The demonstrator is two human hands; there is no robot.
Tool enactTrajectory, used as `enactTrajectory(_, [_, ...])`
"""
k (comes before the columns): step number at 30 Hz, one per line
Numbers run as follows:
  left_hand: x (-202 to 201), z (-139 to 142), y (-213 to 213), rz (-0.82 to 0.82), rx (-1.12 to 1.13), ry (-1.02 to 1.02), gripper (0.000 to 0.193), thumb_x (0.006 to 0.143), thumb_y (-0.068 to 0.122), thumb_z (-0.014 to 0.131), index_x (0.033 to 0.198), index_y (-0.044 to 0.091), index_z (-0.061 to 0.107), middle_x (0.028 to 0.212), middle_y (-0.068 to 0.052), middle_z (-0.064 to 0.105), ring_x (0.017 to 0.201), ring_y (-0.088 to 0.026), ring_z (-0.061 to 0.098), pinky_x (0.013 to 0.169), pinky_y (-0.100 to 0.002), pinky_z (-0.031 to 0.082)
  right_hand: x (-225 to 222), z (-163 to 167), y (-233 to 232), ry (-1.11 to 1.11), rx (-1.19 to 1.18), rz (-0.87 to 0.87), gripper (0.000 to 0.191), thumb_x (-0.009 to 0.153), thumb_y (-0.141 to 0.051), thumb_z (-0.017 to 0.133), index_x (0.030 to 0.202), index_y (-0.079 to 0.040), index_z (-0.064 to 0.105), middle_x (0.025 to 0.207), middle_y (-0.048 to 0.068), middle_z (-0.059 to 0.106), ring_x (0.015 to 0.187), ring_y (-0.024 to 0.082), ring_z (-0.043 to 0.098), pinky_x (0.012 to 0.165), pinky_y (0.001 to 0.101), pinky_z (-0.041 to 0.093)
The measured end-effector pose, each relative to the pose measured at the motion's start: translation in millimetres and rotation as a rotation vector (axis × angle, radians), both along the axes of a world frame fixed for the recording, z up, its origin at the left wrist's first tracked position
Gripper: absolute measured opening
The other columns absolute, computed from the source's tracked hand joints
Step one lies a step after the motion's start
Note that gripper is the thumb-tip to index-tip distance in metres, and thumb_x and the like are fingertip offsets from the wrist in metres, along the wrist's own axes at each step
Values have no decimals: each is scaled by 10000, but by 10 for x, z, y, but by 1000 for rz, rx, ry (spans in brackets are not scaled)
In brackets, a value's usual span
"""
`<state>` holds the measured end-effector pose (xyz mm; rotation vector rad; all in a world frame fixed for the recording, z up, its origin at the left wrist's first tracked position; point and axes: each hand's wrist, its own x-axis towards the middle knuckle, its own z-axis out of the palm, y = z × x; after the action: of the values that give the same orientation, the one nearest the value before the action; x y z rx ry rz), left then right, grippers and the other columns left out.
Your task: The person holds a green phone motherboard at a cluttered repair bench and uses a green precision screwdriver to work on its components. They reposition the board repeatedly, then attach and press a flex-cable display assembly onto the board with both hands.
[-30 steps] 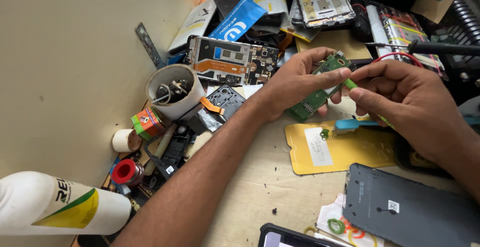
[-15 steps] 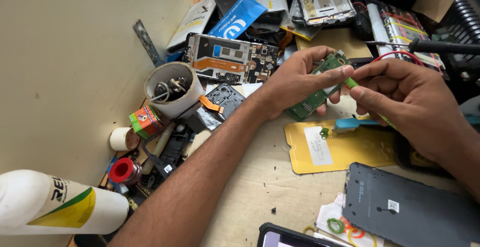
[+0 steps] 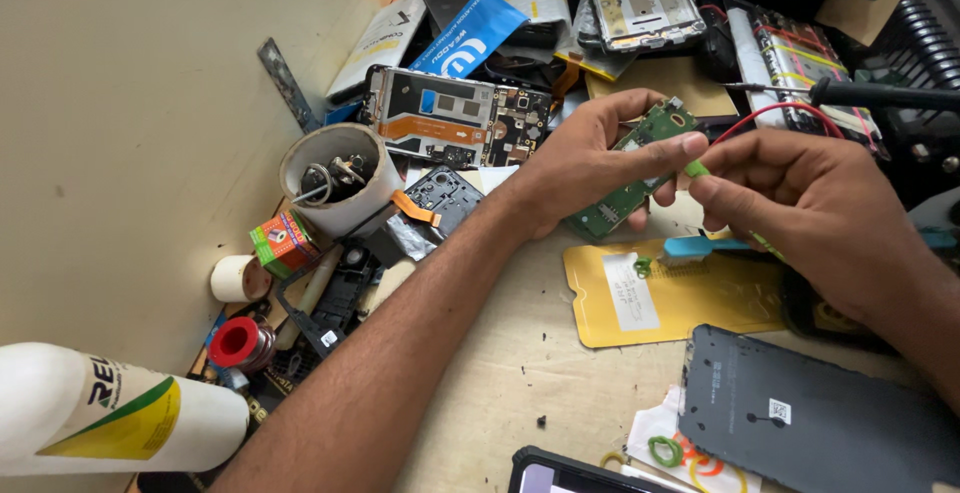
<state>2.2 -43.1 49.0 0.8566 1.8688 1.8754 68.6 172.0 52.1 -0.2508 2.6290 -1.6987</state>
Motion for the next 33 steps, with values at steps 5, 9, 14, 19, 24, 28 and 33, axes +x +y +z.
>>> enactTrajectory(5, [-45,-32,6,-34,46,-25,464,910,325,774,1209,12,611,838,-55,709,684,-65,686,516,-227,607,10,26,-11,2,-1,0,278,939,-179,669,1142,-5,740,859,62,772,722,84,651,604,252,503])
enactTrajectory(9, [-91,-69,-3,-88,108,-43,447,938,284,766,1235,2,588,906,-68,716,764,-76,700,560,-240,626,8,34,-5,3,17,-13,280,944,-182,671,1146,0,739,835,77,762,710,91,655,602,258,503])
enactTrajectory(14, [-100,-69,-27,-97,128,-41,421,950,264,751,1230,-1,581,929,-70,720,775,-75,696,567,-241,630,4,45,-17,9,27,-17,287,955,-180,660,1161,0,747,826,80,763,703,97,651,610,260,515])
enactTrajectory(19, [-77,-54,-60,-84,133,-15,428,951,276,761,1231,3,589,945,-68,715,791,-68,698,568,-238,629,-2,12,-27,25,-1,-5,291,966,-172,649,1175,-1,758,819,70,745,719,89,643,646,257,534])
enactTrajectory(24, [-65,-44,-110,-76,133,-13,422,951,282,757,1219,-1,594,936,-65,720,786,-66,700,559,-234,631,-2,-13,-70,39,-50,28,287,991,-156,662,1193,15,774,855,71,751,740,90,629,659,265,530])
enactTrajectory(28, [-48,-28,-130,-61,114,-9,419,951,285,752,1220,2,600,925,-52,713,777,-58,695,557,-230,632,7,21,-118,32,-45,24,292,959,-156,660,1176,6,766,885,59,768,744,79,625,675,257,539])
enactTrajectory(33, [-29,-2,-159,-51,98,1,423,949,310,746,1213,9,612,880,-48,718,733,-58,695,535,-227,620,14,55,-174,37,-51,31,297,955,-159,663,1179,11,760,921,58,785,753,80,621,680,259,543])
